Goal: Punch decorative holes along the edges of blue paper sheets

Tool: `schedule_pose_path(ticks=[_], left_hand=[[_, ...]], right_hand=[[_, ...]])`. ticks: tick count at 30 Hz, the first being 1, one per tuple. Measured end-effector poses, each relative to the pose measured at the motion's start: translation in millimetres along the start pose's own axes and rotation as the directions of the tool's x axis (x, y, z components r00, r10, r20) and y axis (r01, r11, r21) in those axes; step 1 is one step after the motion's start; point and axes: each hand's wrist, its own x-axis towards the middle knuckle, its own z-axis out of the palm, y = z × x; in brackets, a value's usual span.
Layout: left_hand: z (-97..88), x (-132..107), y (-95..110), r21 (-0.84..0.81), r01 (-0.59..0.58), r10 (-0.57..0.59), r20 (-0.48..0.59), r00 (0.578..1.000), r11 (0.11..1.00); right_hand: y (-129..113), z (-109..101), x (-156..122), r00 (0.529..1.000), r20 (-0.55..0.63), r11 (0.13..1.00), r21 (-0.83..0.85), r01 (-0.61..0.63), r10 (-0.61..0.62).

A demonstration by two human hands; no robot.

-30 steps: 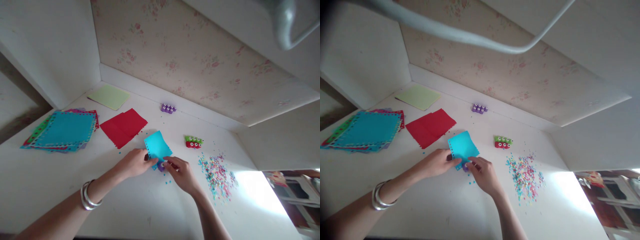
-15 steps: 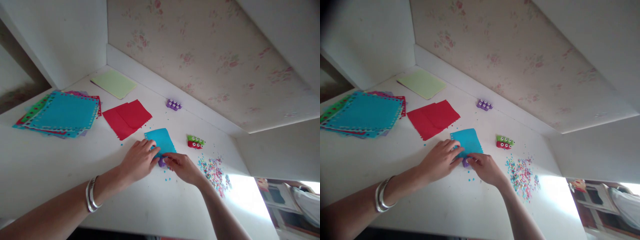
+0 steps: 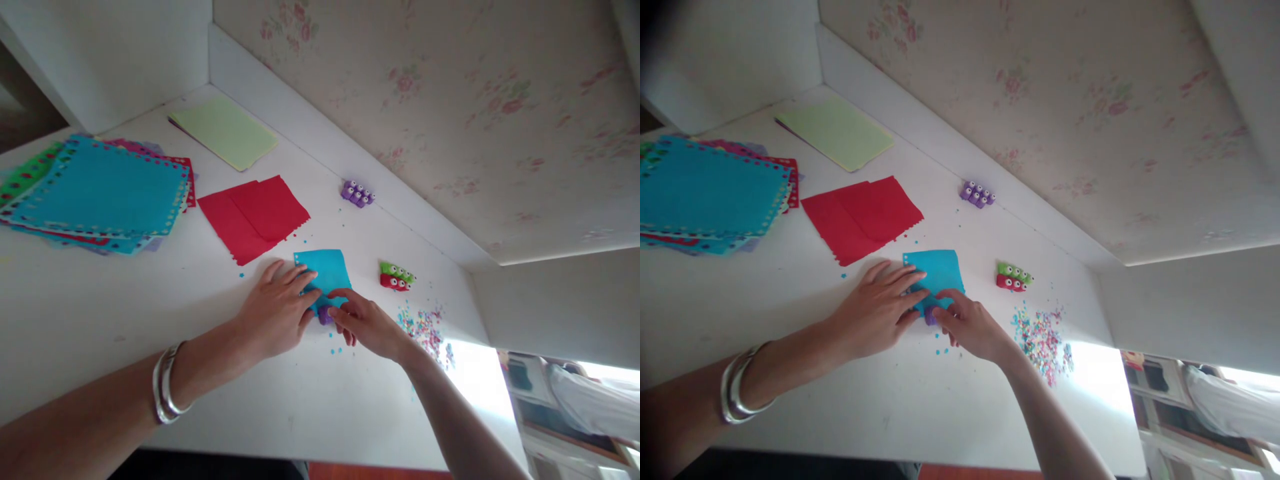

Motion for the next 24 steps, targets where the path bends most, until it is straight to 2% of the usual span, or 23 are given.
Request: schedule_pose_path(ticks=[4,11,17,21,24], left_hand=[[-0.7,1,1,0.0,0.003,-0.003,0.007,1.0,1.0],[1.6,1,-1,0.012,-0.013,0.013,0.002,1.0,1.0],[1.7,2,0,0.02,-0.015,0.015,-0.003,1.0,1.0],[2.9,3,0,0.021,-0.005,0.005,-0.007,1.0,1.0],[2.8,3,0,0.016,0.0,0.0,-0.006,1.0,1.0]], right_hand=[[1,-2,2,0.997,-0.015,0.997,-0.018,-0.07,0.07],[8,-8,7,0.969,0.156,0.981,0.007,-0.194,0.191],[5,-8,10,0.954,0.194,0.967,0.068,-0.246,0.229],[4,-10,13,0.92,0.267,0.954,0.008,-0.3,0.287],[0,-11,13,0.914,0.236,0.944,-0.079,-0.32,0.329]])
